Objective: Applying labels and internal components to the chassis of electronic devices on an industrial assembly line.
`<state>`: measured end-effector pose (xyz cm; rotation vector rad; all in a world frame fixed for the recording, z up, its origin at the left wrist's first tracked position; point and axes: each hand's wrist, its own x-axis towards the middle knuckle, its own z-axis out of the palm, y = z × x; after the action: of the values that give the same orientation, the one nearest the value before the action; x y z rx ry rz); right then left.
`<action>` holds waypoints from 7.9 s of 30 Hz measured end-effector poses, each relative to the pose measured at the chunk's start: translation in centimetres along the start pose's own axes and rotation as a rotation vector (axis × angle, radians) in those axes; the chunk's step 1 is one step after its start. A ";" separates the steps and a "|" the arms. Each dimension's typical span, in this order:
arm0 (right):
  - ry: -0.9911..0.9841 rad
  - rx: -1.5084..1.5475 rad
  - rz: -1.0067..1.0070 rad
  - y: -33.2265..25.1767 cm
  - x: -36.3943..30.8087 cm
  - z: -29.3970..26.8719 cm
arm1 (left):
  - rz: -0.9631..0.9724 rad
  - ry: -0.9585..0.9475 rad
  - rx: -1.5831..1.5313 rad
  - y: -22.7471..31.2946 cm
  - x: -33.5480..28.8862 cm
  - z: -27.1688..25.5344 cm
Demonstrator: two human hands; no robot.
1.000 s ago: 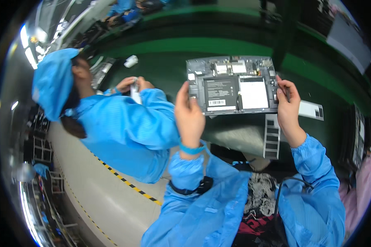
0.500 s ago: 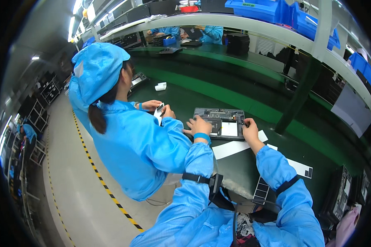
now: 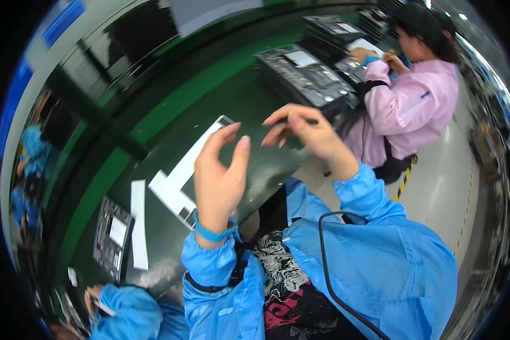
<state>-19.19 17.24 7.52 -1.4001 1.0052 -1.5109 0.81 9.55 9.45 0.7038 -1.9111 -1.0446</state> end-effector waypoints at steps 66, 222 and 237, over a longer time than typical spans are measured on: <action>0.545 -1.003 -0.099 14.9 -3.8 -0.5 | -0.202 0.098 0.761 -12.9 -17.0 -8.4; -0.099 -0.339 0.153 15.3 4.7 18.9 | -0.199 -0.021 1.005 -11.8 -17.1 -7.1; 0.353 -0.066 0.258 11.6 5.0 -3.6 | -0.221 -0.116 0.993 -9.1 -13.3 -8.7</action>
<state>-22.42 8.62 -1.88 -1.0169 1.4047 -1.5696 15.76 11.79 -0.96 1.4372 -2.4634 -0.1743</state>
